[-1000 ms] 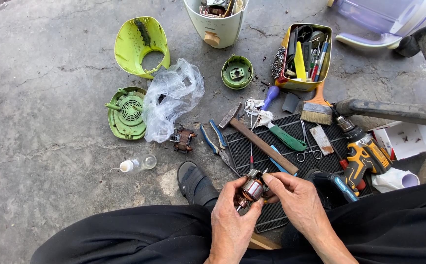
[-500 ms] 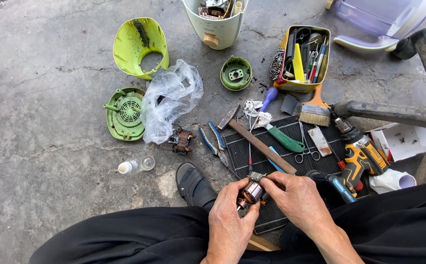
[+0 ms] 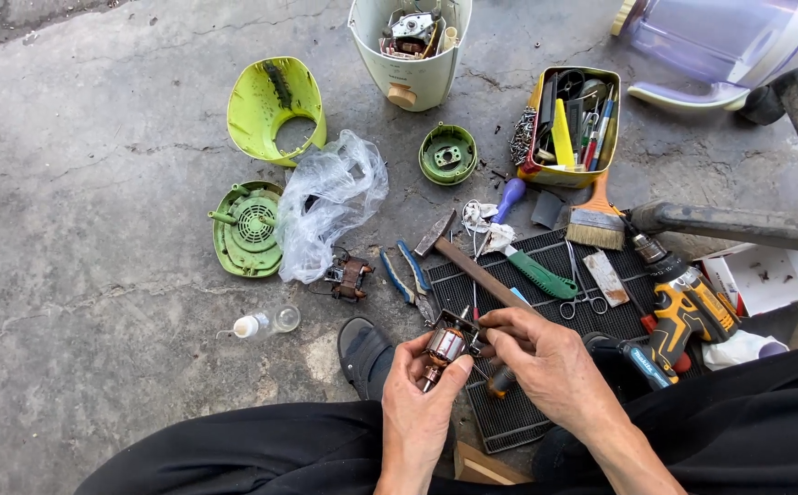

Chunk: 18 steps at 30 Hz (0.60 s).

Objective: Repairing a small electric motor by inspecting components and using various hand tools to adjust parts.

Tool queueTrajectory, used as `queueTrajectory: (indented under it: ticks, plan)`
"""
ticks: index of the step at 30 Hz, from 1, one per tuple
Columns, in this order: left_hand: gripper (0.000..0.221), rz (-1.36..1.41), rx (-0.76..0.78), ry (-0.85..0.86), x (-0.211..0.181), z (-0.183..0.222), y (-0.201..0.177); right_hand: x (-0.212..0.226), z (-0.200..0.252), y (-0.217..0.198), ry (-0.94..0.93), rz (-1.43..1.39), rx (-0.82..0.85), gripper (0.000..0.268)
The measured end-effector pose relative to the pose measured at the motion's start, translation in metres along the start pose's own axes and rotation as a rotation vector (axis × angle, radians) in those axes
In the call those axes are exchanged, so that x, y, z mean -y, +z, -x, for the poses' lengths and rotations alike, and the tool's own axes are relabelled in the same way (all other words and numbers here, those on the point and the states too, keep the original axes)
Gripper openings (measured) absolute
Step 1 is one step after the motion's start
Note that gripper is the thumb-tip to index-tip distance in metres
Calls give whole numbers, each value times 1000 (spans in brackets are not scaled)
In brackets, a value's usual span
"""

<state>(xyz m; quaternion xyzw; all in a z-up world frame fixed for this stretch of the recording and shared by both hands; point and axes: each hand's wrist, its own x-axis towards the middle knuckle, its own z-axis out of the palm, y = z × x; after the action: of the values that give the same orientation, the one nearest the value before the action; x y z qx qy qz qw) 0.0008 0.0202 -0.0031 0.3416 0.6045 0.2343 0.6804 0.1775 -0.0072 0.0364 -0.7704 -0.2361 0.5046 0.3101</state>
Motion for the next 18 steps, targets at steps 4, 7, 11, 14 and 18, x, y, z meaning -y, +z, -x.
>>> queueTrajectory:
  ticks: [4,7,11,14,18]
  plan:
    - [63,44,4,-69,-7,3,0,-5,-1,2,-1,-19,-14,29]
    - [67,31,0,-143,-10,3,1,-4,-1,2,11,-70,-3,29]
    - [61,105,8,-154,-8,1,1,-7,-3,4,-5,-183,-5,30]
    - [64,175,16,-179,-9,1,5,-7,-3,5,-7,-192,0,31]
    - [50,487,-25,-216,-3,-8,13,-4,-10,2,47,-161,22,37]
